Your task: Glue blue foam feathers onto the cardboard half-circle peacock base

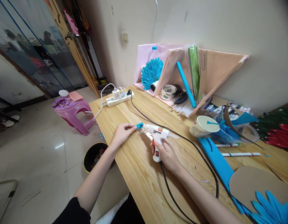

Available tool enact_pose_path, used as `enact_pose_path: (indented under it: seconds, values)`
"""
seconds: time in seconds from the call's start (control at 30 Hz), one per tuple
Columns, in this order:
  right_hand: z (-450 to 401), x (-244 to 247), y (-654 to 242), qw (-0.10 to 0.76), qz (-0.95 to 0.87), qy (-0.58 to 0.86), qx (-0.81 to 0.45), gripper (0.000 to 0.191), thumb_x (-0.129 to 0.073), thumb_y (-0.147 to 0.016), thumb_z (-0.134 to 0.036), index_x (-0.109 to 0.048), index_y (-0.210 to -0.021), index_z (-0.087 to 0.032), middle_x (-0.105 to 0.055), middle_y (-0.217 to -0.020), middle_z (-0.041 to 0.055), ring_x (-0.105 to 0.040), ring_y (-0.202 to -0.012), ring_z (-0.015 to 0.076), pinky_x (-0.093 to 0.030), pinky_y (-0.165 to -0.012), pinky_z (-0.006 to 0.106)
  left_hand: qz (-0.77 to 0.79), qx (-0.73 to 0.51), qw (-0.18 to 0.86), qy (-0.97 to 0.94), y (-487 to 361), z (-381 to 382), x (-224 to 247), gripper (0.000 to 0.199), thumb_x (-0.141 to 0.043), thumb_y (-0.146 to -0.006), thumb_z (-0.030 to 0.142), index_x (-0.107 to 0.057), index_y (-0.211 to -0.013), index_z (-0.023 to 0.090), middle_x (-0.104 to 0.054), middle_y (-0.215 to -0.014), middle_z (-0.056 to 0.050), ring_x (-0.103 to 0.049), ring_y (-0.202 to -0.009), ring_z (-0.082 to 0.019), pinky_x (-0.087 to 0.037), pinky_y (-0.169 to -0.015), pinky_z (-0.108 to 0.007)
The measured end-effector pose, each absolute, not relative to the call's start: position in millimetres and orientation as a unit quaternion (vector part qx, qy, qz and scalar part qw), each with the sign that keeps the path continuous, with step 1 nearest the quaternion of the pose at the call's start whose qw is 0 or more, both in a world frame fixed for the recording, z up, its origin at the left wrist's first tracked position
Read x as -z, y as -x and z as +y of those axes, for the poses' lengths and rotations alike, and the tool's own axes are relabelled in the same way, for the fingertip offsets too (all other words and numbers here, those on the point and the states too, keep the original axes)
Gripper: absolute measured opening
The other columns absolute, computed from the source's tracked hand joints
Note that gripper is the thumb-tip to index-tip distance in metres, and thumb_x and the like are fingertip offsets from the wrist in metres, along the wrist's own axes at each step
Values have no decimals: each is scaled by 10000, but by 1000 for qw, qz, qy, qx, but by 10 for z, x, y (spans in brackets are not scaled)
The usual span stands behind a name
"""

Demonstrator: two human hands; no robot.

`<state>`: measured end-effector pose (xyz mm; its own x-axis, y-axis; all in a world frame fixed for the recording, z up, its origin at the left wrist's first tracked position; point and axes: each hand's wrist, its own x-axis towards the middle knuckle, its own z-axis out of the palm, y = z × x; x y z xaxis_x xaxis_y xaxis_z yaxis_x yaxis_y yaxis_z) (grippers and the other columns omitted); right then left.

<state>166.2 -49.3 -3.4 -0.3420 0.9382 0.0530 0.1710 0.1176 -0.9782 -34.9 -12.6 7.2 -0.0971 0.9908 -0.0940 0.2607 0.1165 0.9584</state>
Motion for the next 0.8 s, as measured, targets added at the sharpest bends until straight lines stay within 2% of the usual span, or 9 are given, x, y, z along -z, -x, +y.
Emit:
enact_pose_path:
  seconds: [0.63,0.8]
  values:
    - [-477,47,-1668,394,-586,461,-538,315,-384,-847,-431,-490,-689,-180,-499,-562,-20,-447,-500,116,-375,-495,232,604,-420,410,-540,366,-115,-9,335,-648,-674,419,-703,-804,116,-710,-771,-83,-617,-654,-177,-442,-582,-255]
    - [-480,24,-1676,408,-569,466,-541,313,-373,-848,-442,-509,-772,-170,-497,-569,-25,-444,-488,113,-375,-478,228,606,-429,409,-531,355,-110,-15,338,-675,-641,434,-706,-777,126,-710,-750,-75,-617,-651,-178,-447,-588,-259]
